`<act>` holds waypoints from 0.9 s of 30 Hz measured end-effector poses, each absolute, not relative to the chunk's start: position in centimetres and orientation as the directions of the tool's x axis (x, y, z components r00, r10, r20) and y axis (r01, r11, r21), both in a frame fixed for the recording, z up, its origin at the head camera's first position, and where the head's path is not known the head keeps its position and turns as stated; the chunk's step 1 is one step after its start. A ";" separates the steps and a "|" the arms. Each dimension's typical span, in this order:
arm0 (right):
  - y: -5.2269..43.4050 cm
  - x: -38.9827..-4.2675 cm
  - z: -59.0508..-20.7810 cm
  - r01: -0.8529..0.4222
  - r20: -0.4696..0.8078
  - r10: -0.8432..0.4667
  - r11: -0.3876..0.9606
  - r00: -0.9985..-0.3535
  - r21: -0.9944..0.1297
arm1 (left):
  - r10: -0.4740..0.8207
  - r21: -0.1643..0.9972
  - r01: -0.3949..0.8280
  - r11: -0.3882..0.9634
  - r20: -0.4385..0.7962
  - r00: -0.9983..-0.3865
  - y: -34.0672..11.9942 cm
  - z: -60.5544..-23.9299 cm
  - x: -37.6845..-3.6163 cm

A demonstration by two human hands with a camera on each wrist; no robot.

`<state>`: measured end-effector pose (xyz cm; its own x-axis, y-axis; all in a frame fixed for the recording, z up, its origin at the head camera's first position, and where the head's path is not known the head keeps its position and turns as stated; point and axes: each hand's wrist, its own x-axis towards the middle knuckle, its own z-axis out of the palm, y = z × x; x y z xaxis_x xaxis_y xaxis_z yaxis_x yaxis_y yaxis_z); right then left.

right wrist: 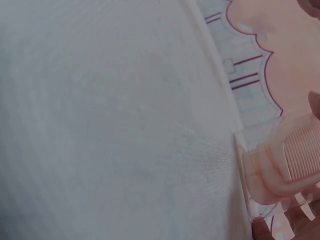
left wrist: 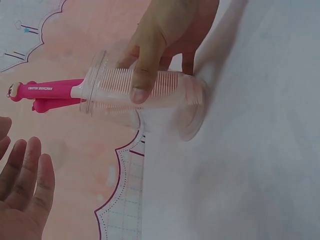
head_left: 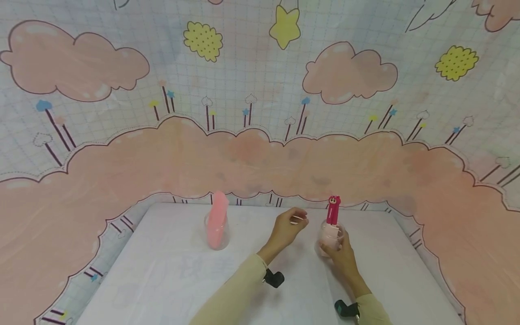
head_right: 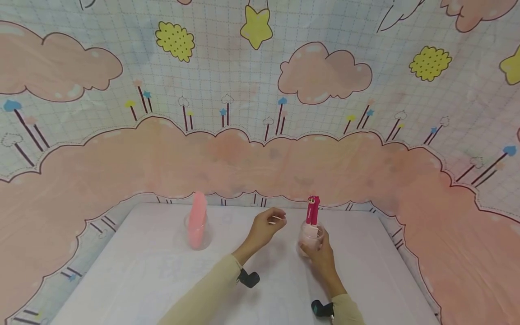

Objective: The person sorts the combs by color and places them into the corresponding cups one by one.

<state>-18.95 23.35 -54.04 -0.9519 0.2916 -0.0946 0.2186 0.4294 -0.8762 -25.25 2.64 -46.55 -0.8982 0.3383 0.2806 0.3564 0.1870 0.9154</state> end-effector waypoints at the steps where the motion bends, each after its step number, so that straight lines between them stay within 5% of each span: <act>1: 23.3 -18.9 -54.0 0.222 -0.099 0.292 0.427 -0.951 -0.877 | 0.339 0.915 0.361 0.182 0.286 -0.896 2.4 -46.6 -25.1; 27: 23.5 -18.4 -54.2 0.149 -0.040 0.257 0.422 -0.966 -0.894 | 0.286 0.886 0.368 0.282 0.289 -0.914 -4.7 -48.4 -23.8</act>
<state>-18.39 23.53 -54.18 -0.9657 0.2567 -0.0399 0.1491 0.4220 -0.8942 -23.82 -4.69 -48.43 -0.9137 0.2859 0.2887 0.3683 0.2822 0.8859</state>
